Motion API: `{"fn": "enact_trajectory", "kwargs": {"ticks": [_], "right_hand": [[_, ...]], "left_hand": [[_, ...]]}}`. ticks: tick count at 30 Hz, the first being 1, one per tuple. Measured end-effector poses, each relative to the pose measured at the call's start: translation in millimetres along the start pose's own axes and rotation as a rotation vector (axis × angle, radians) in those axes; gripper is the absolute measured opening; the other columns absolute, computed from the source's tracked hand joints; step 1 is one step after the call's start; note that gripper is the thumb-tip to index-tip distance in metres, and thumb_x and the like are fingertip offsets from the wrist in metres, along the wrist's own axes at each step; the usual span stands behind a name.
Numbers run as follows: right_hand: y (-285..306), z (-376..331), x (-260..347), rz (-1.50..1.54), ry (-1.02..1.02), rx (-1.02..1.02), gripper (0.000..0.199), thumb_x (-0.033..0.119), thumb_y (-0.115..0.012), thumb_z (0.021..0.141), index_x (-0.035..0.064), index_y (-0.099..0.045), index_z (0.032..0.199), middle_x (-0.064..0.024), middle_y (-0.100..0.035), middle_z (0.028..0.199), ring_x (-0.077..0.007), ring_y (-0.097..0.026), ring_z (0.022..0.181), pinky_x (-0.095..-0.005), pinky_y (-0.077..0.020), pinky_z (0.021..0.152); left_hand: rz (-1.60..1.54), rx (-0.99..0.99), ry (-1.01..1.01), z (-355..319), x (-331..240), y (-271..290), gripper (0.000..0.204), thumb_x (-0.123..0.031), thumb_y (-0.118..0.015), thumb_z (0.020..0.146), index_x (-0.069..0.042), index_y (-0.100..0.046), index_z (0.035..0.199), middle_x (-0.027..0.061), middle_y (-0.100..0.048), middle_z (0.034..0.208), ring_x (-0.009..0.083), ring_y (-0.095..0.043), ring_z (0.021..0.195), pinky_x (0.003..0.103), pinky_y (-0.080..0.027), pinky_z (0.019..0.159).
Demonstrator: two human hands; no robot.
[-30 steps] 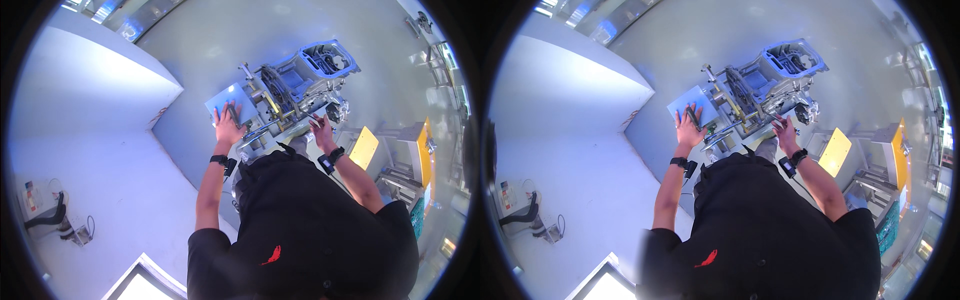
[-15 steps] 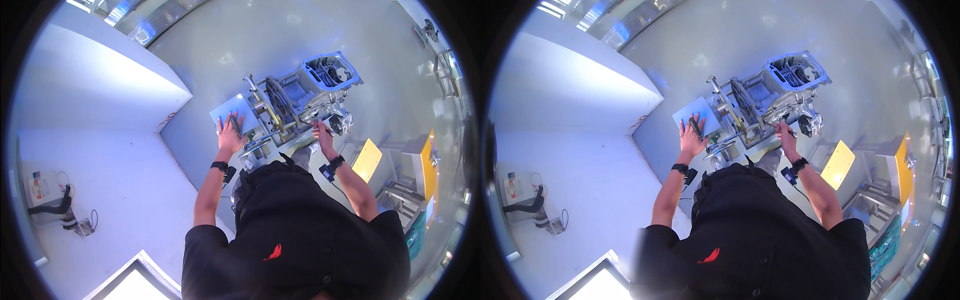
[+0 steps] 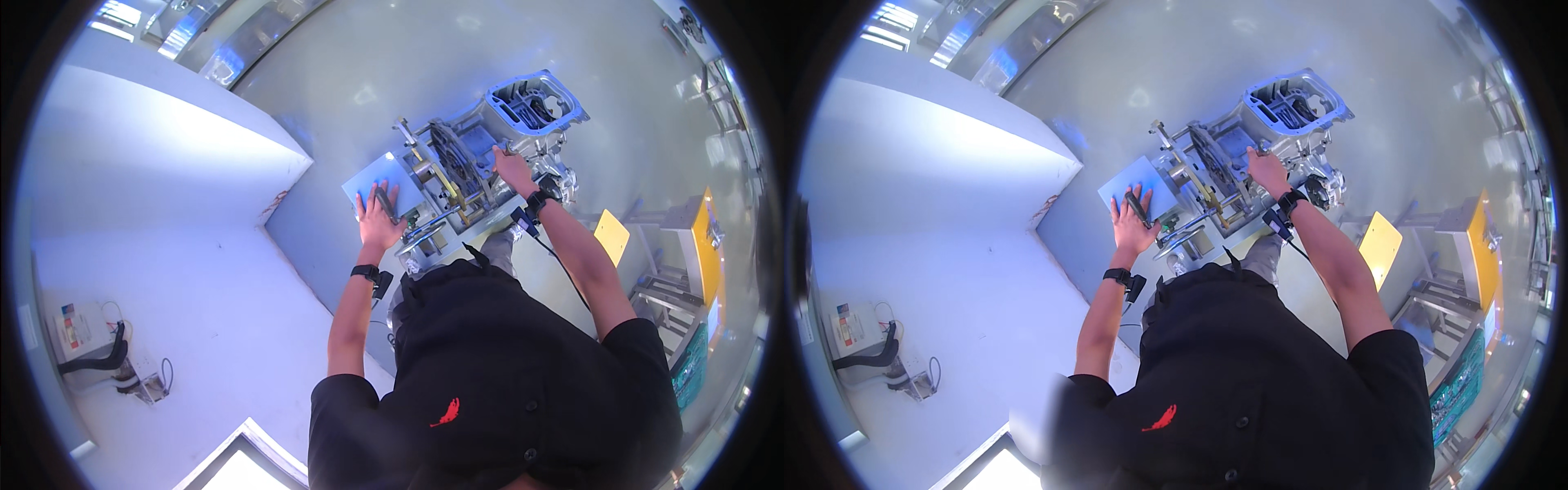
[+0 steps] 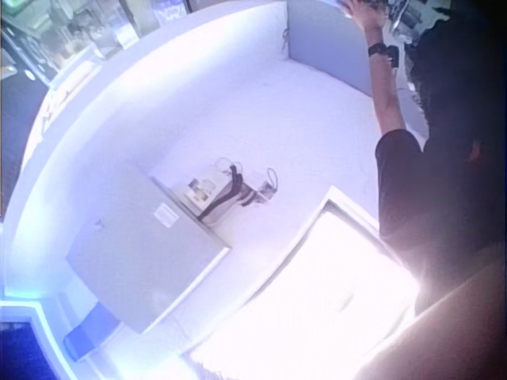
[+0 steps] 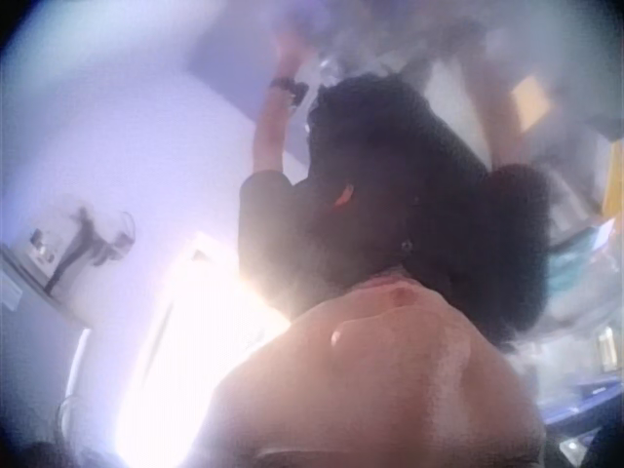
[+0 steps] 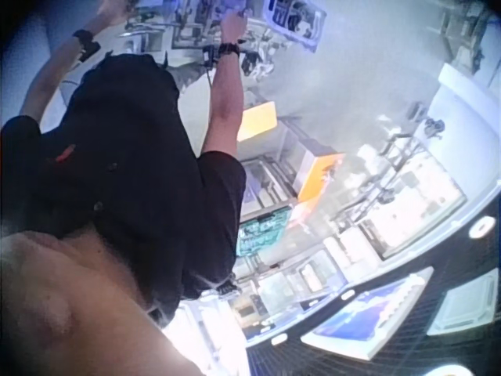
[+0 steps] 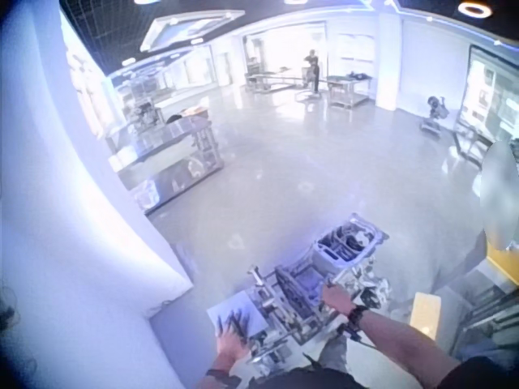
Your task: The person uses a ratchet and socket to tighten bolts on a mounted engine block. They select a socket from a tool kit, attach it to the ratchet, and then proceed to tighten multiple bolts on the engine block.
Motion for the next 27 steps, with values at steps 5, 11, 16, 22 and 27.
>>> {"fn": "enact_trajectory", "kwargs": {"ticks": [5,11,16,22,27], "right_hand": [[-5,4,0,0.315,0.081,0.108,0.041,0.040,-0.045,0.088,0.0047,-0.060,0.075,-0.0095,-0.063,0.066,-0.0206,-0.061,0.060,-0.0338,-0.0478,0.056],[-5,-15,-25,0.508,0.073,-0.004,0.028,0.031,-0.048,0.089,0.0040,-0.056,0.090,-0.0053,-0.064,0.072,-0.0121,-0.056,0.051,-0.0246,-0.0451,0.048],[-3,-14,-31,0.484,0.101,-0.090,0.025,0.028,-0.049,0.087,0.0047,-0.056,0.095,-0.0057,-0.064,0.073,-0.0111,-0.059,0.053,-0.0251,-0.0450,0.046],[1,-7,-14,0.447,0.087,-0.067,0.023,0.019,-0.052,0.083,0.0034,-0.052,0.100,-0.0081,-0.063,0.074,-0.0138,-0.059,0.050,-0.0251,-0.0451,0.044],[2,4,-30,0.507,0.181,-0.103,0.020,0.015,-0.051,0.083,0.0011,-0.051,0.098,-0.0092,-0.062,0.074,-0.0143,-0.061,0.058,-0.0254,-0.0477,0.048]], "left_hand": [[0.022,-0.030,-0.012,2,2,1,0.075,-0.039,-0.059,0.069,-0.020,-0.033,0.137,0.0049,-0.025,0.145,0.0233,-0.016,0.136,0.051,-0.004,0.110],[-0.010,-0.054,-0.009,-2,7,-3,0.074,-0.039,-0.059,0.069,-0.021,-0.033,0.137,0.0041,-0.025,0.145,0.0235,-0.018,0.135,0.050,-0.005,0.110],[-0.017,-0.066,-0.012,-1,7,-1,0.074,-0.039,-0.059,0.070,-0.022,-0.034,0.136,0.0038,-0.027,0.144,0.0229,-0.019,0.135,0.050,-0.005,0.110],[-0.048,-0.052,-0.002,-5,10,-3,0.074,-0.038,-0.059,0.069,-0.023,-0.033,0.137,0.0033,-0.025,0.144,0.0217,-0.016,0.136,0.051,-0.003,0.110],[-0.054,-0.108,-0.008,-4,8,1,0.073,-0.038,-0.060,0.069,-0.022,-0.035,0.135,0.0032,-0.029,0.143,0.0224,-0.020,0.135,0.051,-0.006,0.110]]}}
Point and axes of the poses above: each hand's wrist, its own z-axis towards the middle knuckle, its own y-axis out of the back of the hand, x = y × z, the point moved 4 cm from there along z, towards the middle knuckle
